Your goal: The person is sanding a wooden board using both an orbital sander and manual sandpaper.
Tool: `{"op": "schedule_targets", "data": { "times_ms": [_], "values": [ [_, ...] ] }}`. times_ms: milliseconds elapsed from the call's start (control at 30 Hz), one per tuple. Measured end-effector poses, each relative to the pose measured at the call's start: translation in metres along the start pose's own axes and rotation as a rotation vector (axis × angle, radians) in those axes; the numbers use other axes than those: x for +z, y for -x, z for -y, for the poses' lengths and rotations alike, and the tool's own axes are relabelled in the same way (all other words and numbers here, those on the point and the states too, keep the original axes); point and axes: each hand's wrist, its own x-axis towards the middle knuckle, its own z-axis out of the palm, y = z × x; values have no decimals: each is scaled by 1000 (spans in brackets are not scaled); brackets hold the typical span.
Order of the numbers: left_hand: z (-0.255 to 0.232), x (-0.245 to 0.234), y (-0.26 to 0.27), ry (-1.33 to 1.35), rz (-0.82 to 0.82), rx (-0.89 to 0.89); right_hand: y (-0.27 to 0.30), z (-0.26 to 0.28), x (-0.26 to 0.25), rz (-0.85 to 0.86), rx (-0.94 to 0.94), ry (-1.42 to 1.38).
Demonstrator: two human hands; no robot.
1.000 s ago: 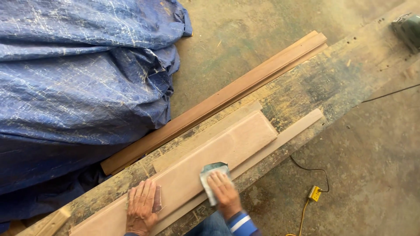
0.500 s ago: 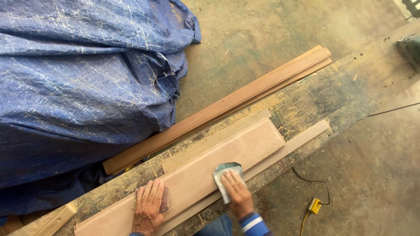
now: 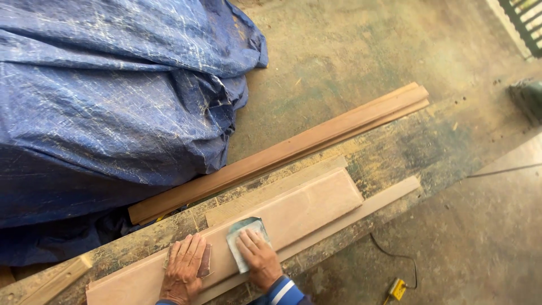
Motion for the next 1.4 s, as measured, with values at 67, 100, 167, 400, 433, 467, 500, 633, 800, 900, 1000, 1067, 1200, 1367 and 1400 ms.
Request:
{"op": "schedule_targets", "data": {
  "times_ms": [67,100,167,400,433,467,500,633,800,900,1000,1067,1200,1367,1400],
  "values": [
    [2,7,4,68,-149,89,-10,-20,-11,131,-151,-19],
    [-1,2,1,64,-160,72,-15,-58,-31,136,-171,-23],
    [-7,-9,-3,-17,-37,6,-31,-133,-69,-61,84,31],
    [-42,7,-6,-89,-95,-123,-49,-299,-166,-72,602,69],
    [-62,15,-14,-81,-189,-128,-50,-311,-180,-84,605,147],
    [-80,21,-22,-80,-280,-128,-50,-323,-192,-100,613,220],
    [-114,24,-53,-85,-279,-150,-57,-324,-196,-85,598,213],
    [-219,51,-133,46,-201,-210,-29,-291,-181,170,771,-156],
    [-255,58,-163,-6,-146,-329,-18,-269,-175,320,616,-8],
    [-251,58,-165,9,-181,-284,-41,-284,-157,223,569,-59],
    [-255,57,-162,9,-221,-276,-76,-297,-150,137,496,-90],
    [-256,49,-167,22,-167,-307,-78,-305,-151,139,438,-58],
    [-257,50,-167,-9,-157,-326,-3,-330,-163,359,625,-99],
    [-251,71,-160,-45,-132,-325,-38,-311,-198,129,814,-330],
    [-253,63,-162,-40,-127,-331,-42,-314,-200,138,816,-326]
  ]
}}
